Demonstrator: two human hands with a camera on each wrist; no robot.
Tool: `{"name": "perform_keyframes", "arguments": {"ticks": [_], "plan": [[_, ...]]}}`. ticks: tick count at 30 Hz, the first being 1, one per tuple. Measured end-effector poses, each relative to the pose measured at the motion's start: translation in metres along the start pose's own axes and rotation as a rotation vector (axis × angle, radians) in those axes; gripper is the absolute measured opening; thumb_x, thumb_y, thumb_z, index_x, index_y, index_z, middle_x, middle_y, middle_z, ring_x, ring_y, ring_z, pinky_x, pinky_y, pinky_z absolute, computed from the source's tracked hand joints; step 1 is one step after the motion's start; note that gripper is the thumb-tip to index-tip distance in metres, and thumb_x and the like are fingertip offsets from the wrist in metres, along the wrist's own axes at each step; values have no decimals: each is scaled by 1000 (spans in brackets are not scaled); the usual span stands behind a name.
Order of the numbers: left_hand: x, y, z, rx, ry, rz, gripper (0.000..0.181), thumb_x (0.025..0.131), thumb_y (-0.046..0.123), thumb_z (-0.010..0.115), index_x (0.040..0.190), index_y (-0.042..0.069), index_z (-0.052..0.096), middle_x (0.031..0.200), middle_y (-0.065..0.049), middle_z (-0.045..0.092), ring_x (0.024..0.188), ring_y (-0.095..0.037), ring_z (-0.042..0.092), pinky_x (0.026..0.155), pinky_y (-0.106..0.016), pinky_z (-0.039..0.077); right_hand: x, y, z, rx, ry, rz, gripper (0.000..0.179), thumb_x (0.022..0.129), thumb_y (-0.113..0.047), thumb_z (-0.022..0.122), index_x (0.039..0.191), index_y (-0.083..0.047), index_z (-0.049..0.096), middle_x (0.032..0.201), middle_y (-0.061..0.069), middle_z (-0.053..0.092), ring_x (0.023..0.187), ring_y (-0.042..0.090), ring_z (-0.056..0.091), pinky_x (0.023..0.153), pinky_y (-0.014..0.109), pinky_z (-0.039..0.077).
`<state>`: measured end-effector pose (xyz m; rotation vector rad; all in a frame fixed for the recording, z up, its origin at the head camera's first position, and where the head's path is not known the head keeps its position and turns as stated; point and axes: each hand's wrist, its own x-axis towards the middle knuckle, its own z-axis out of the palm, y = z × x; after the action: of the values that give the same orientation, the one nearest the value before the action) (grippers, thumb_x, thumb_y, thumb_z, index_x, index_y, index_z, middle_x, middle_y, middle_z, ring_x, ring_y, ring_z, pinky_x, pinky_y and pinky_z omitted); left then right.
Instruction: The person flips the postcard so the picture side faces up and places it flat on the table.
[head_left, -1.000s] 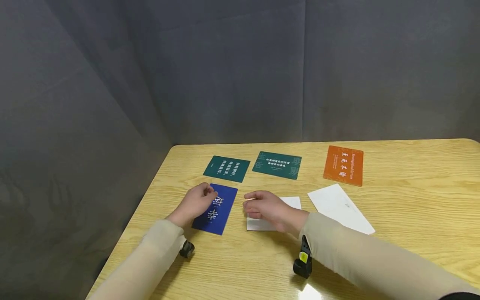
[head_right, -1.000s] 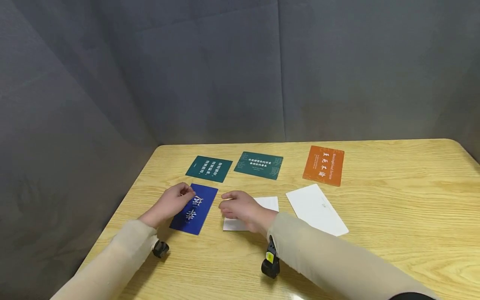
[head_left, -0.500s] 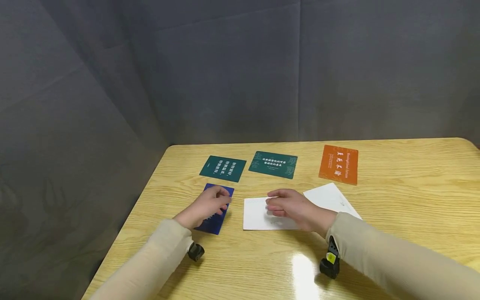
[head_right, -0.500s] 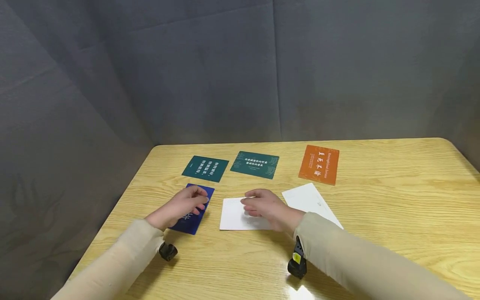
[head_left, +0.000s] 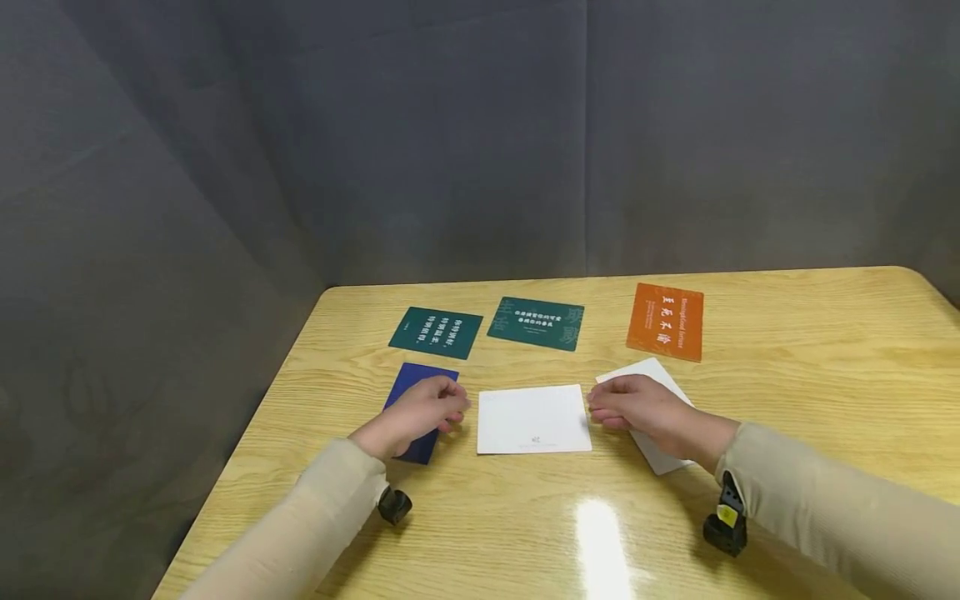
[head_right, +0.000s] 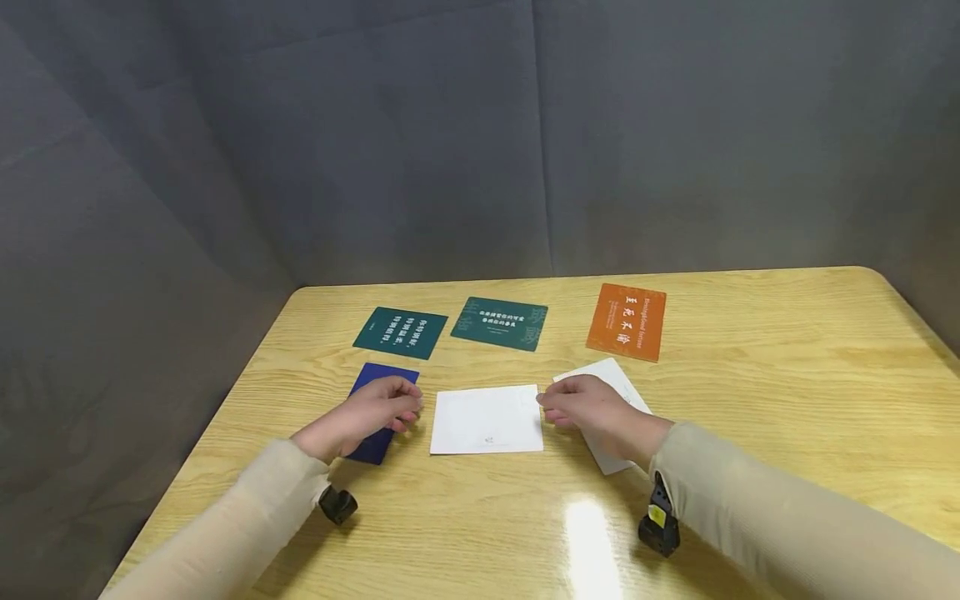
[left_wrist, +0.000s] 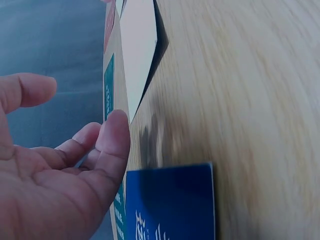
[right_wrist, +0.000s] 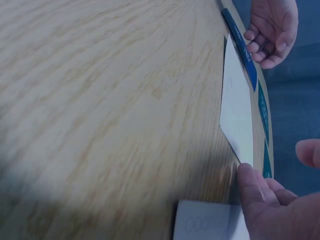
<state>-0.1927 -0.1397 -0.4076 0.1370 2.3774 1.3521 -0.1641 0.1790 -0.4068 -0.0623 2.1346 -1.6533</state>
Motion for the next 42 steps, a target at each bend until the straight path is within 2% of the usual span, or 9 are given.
{"name": "perform_keyframes", "arguments": {"ticks": [9,16,20,27,33,35,38,42], "plan": [[-4,7,5,-24,-13,-37,34,105,16,55,129,-7,56,114,-17,61,98,-28,62,91,-42,53,0,1,-5,6,-22,17,41,105,-11,53,132,20,49,128,27,61,113,25,65,95,36,55],[-10,10,10,-167,-39,-71,46,104,16,56,141,-11,46,132,-23,55,110,-32,63,96,-43,54,2,-1,-5,76,-55,48,43,105,-10,54,134,21,46,123,22,64,111,22,67,98,37,54],[-10,12,11,-252,-47,-84,48,104,15,55,142,-10,43,136,-25,50,114,-34,62,96,-42,54,3,-2,-5,110,-76,64,41,105,-9,54,133,20,46,121,20,66,110,21,68,97,36,55],[-7,5,12,-323,-59,-64,43,103,11,51,137,-14,43,133,-26,49,111,-34,61,98,-44,53,5,-1,-3,142,-85,74,37,107,-9,48,131,19,48,118,16,68,107,18,69,95,34,56],[-3,1,12,-366,-76,-39,39,103,7,49,133,-17,45,118,-22,58,97,-23,60,88,-35,55,5,1,-1,194,-63,92,39,107,-8,49,134,19,46,113,13,70,101,16,71,92,32,57],[-3,0,12,-367,-59,-26,39,102,3,50,134,-19,46,117,-22,60,95,-21,61,87,-33,55,6,1,0,215,-57,93,37,106,-6,49,134,19,46,111,12,70,99,15,71,92,32,57],[-2,0,13,-360,0,-4,38,101,-2,52,135,-19,49,116,-22,62,91,-20,62,83,-31,56,6,1,2,228,-59,87,35,106,-4,50,134,18,47,111,12,70,99,15,71,92,33,57],[-2,0,15,-388,77,-2,32,99,-7,55,130,-12,55,102,-16,63,80,-18,62,72,-28,57,7,1,4,224,-63,80,34,106,-4,52,133,17,47,110,12,68,99,15,71,91,32,57]]}}
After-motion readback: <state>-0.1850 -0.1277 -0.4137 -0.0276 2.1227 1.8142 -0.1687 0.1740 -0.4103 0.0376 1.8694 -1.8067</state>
